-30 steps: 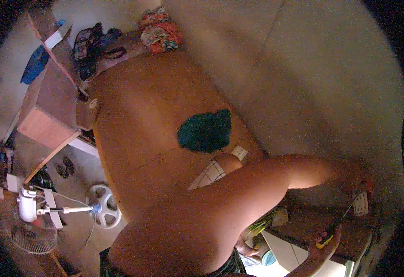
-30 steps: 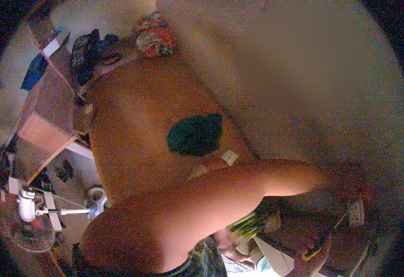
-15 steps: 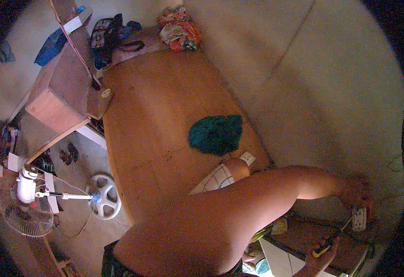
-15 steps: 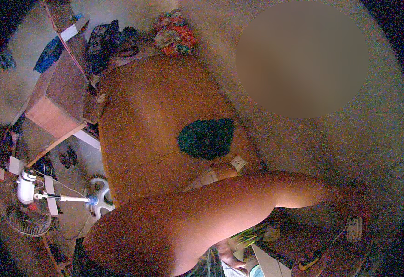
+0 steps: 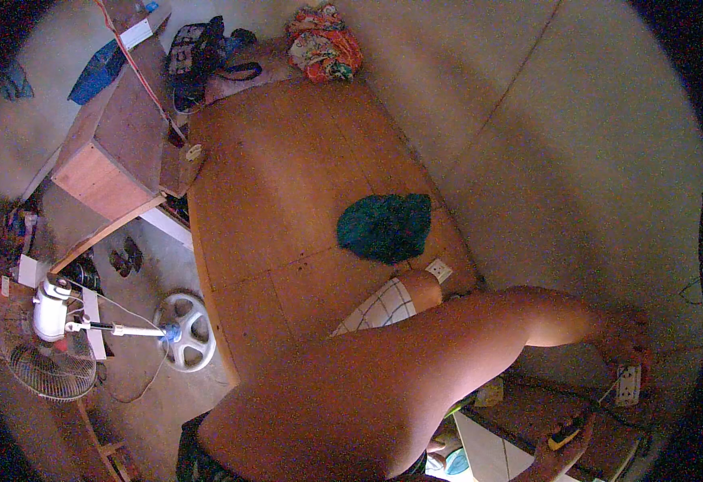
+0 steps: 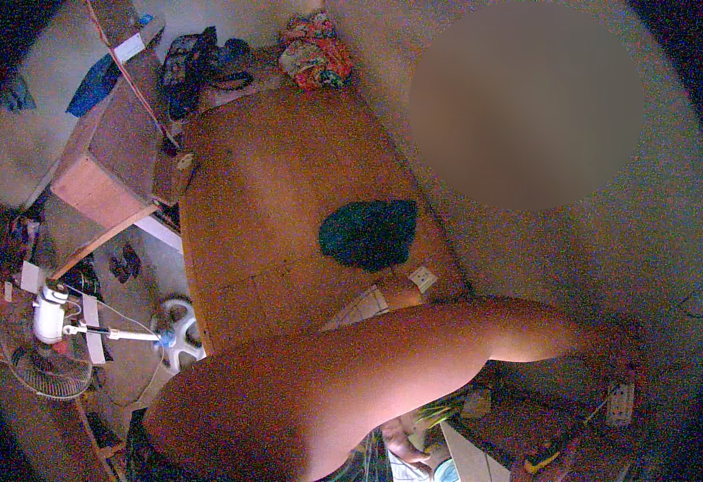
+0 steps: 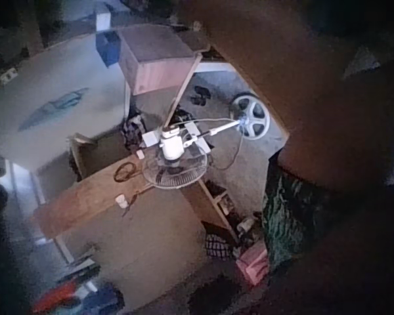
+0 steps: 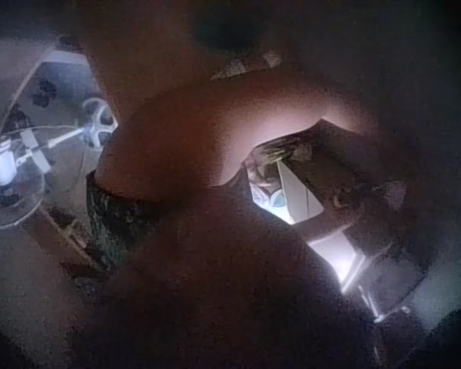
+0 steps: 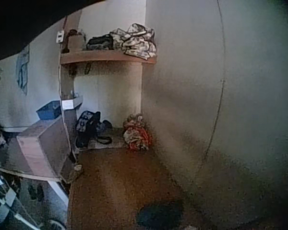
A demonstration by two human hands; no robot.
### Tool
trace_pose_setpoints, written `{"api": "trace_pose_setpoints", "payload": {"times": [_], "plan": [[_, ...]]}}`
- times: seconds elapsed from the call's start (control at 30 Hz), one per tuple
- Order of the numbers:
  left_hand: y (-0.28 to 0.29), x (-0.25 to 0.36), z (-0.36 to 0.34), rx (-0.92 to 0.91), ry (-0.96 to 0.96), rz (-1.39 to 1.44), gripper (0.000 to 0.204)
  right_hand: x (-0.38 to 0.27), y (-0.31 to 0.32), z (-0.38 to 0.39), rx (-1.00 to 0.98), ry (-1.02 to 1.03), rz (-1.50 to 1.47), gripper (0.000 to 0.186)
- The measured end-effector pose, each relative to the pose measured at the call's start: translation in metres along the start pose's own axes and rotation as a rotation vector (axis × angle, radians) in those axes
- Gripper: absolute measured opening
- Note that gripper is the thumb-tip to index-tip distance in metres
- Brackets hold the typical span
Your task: The person installs a white electrical outlet on a wall. They use a screwdriver to secure the outlet to the wall, adjusting wires and tightening screws. The person also uses pliers to manipulate the wires.
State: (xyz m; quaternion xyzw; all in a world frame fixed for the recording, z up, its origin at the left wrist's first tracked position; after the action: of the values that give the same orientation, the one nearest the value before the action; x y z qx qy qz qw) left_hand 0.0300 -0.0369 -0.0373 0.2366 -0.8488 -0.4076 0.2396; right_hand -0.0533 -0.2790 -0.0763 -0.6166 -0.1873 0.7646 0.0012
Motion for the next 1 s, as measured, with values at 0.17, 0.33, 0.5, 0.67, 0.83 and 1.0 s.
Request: {"api": "trace_pose_setpoints", "payload": {"times": [0.17, 0.33, 0.5, 0.67, 0.83, 1.0], "plan": [[0.003, -0.008, 0.008, -0.005, 0.025, -0.021, 0.068, 0.001, -0.061, 0.011, -0.536, -0.159, -0.366, 0.041], [0.0, -0.001, -0.014, 0.02, -0.012, -0.021, 0.067, -0.017, -0.057, 0.018, -0.35, -0.084, -0.235, 0.037], [-0.011, -0.015, -0.02, 0.015, -0.02, -0.152, 0.066, 0.001, -0.091, 0.018, -0.302, -0.19, -0.486, 0.035], [-0.009, -0.054, -0.036, 0.0, -0.03, -0.317, 0.065, -0.01, -0.087, 0.022, -0.205, -0.179, -0.436, 0.041], [-0.012, -0.046, -0.034, 0.055, -0.076, -0.228, 0.069, -0.002, -0.085, 0.029, -0.139, -0.18, -0.405, 0.033], [-0.008, -0.051, -0.028, 0.109, -0.12, -0.281, 0.076, -0.005, -0.105, 0.026, -0.068, -0.21, -0.478, 0.025]]}}
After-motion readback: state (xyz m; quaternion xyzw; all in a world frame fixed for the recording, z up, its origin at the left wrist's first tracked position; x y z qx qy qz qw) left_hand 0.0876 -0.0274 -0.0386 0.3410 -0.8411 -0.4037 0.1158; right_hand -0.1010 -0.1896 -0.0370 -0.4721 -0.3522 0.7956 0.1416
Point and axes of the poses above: each hand's wrist, its own z-axis away from the middle knuckle, its own y-axis out of the back of the hand, x = y × z, the point moved 1 cm from there along -z, towards the middle knuckle, and after that the axes turned 15 degrees about -x, right-handed, at the moved point
